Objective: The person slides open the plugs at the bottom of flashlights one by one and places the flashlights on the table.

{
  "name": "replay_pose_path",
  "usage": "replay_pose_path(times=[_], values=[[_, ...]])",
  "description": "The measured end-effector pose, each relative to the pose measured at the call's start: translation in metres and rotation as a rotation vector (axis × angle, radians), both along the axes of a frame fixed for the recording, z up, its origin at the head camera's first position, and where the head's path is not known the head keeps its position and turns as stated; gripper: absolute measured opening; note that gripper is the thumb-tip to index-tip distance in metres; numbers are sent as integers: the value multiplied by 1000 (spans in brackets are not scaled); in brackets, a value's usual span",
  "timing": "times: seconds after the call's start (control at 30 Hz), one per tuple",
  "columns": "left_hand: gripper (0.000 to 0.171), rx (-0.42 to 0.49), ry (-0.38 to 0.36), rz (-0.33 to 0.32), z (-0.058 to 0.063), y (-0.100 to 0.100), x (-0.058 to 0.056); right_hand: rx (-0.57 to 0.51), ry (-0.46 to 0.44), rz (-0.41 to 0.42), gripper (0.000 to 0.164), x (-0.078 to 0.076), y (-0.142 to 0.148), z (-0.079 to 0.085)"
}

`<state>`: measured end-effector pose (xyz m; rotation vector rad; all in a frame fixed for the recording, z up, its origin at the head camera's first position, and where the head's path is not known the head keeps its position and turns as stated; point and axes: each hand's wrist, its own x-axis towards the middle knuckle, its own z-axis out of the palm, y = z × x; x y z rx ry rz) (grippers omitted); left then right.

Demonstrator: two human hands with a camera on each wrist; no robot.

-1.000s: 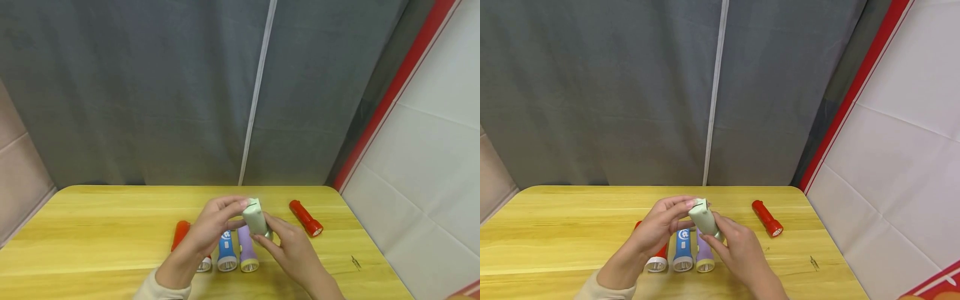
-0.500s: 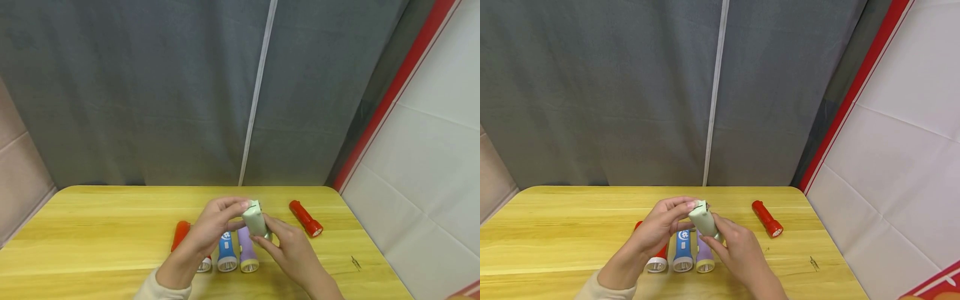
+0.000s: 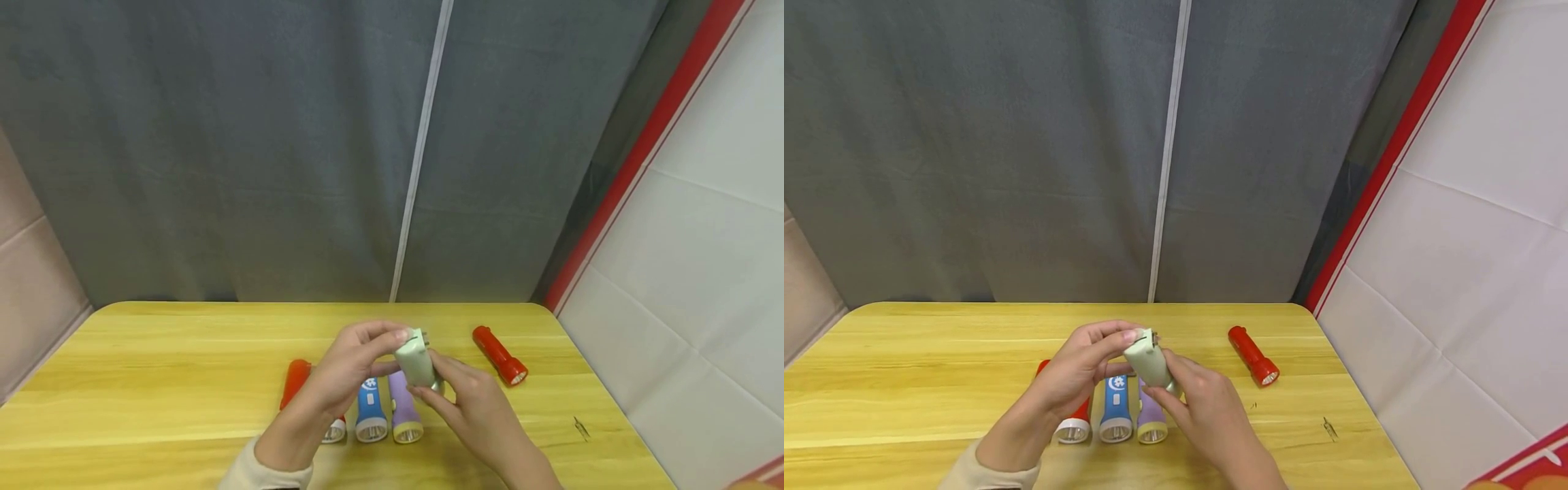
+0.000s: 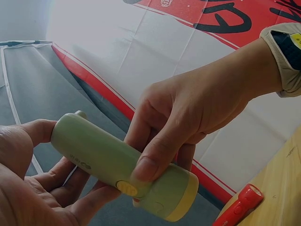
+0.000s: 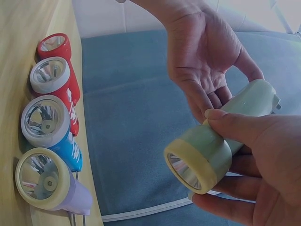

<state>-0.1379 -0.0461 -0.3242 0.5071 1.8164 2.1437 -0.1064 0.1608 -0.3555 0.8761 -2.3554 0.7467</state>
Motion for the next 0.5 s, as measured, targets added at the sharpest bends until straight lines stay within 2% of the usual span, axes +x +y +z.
replay_pose_path(times=[0.23,0.5], values=[[39,-12,3,-7,0,-1,0,-2,-22,1,47,1,0,0],[44,-43,58,-113,1,-9,-2,-17,-65,41,46,1,3,3]])
